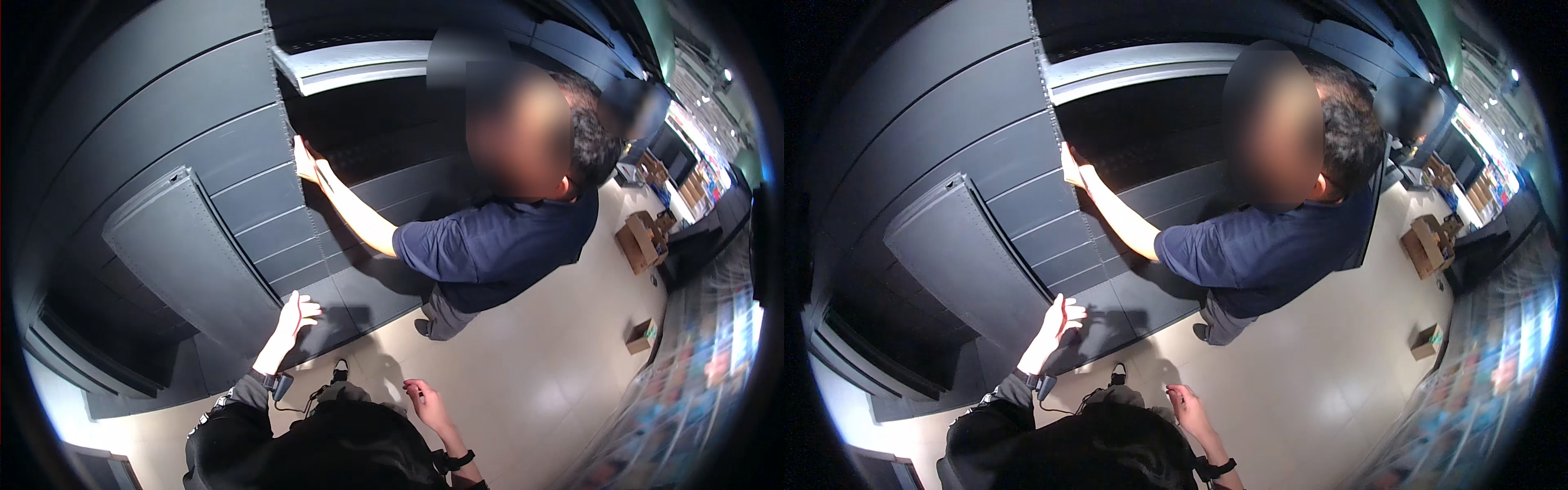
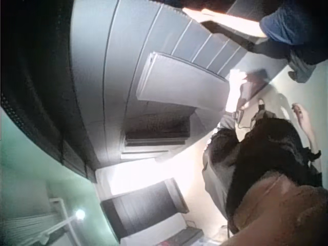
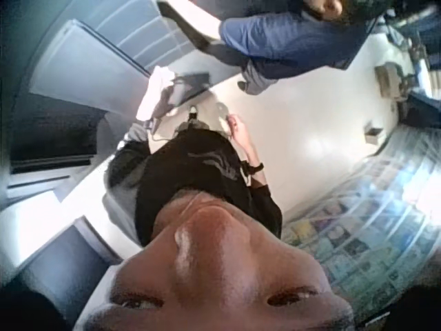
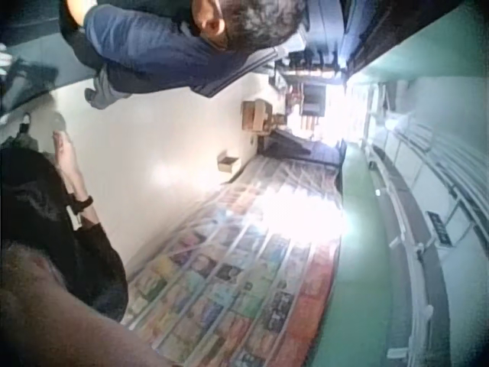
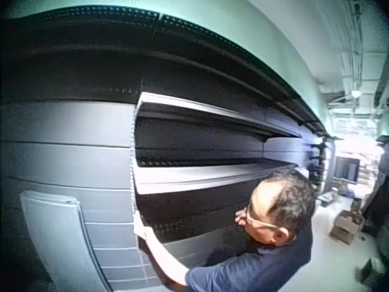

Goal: Assembling and installing metal retail shelving units with a partner.

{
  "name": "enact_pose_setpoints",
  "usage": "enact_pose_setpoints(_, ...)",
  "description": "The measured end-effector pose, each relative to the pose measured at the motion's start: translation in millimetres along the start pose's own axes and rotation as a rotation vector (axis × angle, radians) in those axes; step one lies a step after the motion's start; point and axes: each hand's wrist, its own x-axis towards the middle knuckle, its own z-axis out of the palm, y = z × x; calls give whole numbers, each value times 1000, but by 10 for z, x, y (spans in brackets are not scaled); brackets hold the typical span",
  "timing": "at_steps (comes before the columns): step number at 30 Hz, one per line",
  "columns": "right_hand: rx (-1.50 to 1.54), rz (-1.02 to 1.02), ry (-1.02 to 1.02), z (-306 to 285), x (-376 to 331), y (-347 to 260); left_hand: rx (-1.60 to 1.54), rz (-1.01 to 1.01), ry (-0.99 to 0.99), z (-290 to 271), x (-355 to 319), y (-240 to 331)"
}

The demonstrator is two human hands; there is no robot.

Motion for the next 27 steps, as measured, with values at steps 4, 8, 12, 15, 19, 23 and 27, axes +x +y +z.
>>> enact_pose_setpoints(4, 44, 18, -72, 46, 185, -152, -82, 33, 31, -208, 134, 161)
enact_pose_setpoints(8, 14, -57, -23, 91, 459, -506, -112, 122, 21, -370, 529, 477)
enact_pose_setpoints(12, -74, -204, 64, 109, 803, -1161, -268, 251, -105, -552, 1212, 989)
enact_pose_setpoints(15, -165, -471, 180, 193, 1162, -1754, -87, 472, -272, -583, 1856, 1457)
enact_pose_setpoints(19, -208, -536, 309, 354, 1734, -2511, 158, 885, -260, -450, 2741, 2113)
enact_pose_setpoints(23, -624, -772, 460, 430, 2572, -3102, 829, 1473, -158, -337, 3472, 2702)
enact_pose_setpoints(27, -743, -772, 475, 608, 3406, -3324, 90, 937, -425, -257, 3689, 2858)
